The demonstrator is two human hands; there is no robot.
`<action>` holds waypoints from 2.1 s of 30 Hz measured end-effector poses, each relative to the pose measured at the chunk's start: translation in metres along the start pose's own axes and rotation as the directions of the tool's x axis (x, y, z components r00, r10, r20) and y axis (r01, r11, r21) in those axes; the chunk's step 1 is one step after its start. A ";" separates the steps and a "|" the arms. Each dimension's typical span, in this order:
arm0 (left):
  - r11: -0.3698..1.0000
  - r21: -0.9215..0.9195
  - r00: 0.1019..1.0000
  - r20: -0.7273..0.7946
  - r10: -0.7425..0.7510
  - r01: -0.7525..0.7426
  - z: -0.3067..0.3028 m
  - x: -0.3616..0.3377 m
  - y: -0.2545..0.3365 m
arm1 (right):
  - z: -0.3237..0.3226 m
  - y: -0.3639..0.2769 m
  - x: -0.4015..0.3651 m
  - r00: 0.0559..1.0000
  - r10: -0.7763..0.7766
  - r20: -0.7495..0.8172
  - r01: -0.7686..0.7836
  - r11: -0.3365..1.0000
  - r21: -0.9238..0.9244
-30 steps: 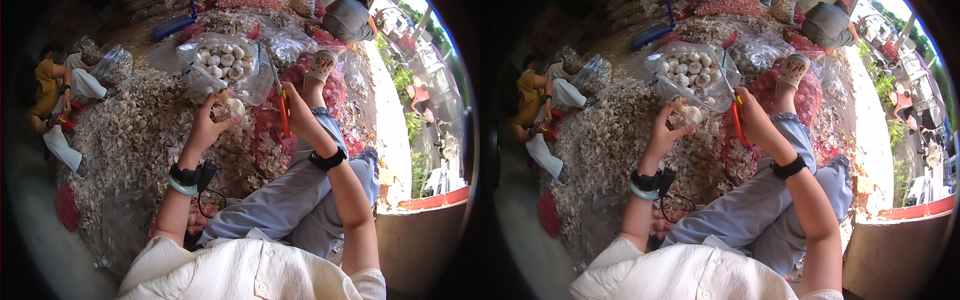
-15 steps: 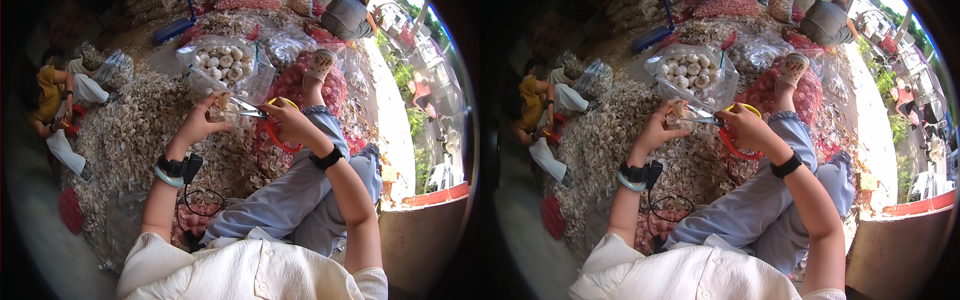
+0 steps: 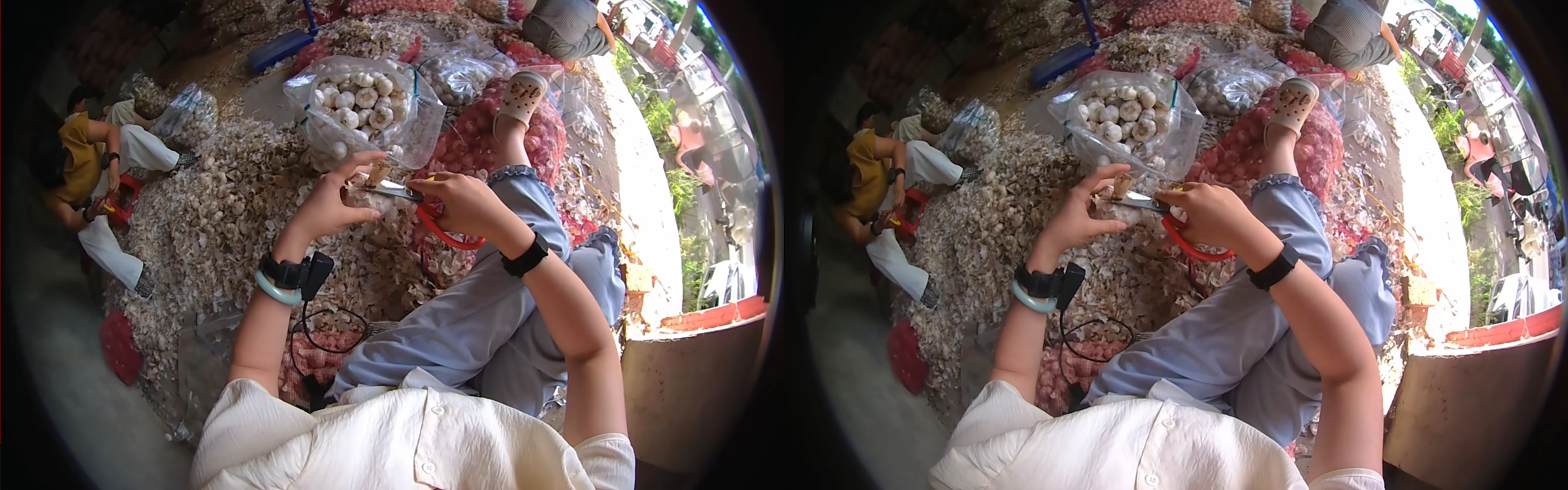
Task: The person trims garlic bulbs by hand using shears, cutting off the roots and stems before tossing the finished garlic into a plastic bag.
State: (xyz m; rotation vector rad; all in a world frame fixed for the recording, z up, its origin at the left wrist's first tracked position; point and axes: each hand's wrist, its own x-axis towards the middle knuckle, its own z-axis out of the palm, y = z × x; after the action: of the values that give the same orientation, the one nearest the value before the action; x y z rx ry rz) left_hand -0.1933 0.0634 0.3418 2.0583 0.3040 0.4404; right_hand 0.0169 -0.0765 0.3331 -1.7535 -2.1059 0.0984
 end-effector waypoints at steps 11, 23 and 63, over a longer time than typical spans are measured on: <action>0.678 -0.732 0.918 -0.223 -0.329 0.066 0.032 -0.035 -0.045 | 0.006 -0.016 -0.003 0.999 -0.005 0.037 0.007 0.999 -0.051; 0.408 -0.913 0.820 -0.224 -0.527 0.013 0.069 -0.071 -0.061 | 0.049 -0.024 -0.013 0.991 0.011 0.137 -0.010 1.000 -0.012; 0.396 -0.915 0.773 -0.302 -0.558 -0.072 0.062 -0.085 -0.081 | 0.044 -0.024 -0.005 0.991 0.127 0.029 -0.130 0.971 0.199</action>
State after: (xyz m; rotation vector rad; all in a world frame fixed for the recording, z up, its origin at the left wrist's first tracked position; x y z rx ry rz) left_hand -0.2465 0.0228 0.2274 0.7047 0.5951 0.8191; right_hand -0.0203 -0.0774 0.2984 -1.7699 -1.9164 0.3500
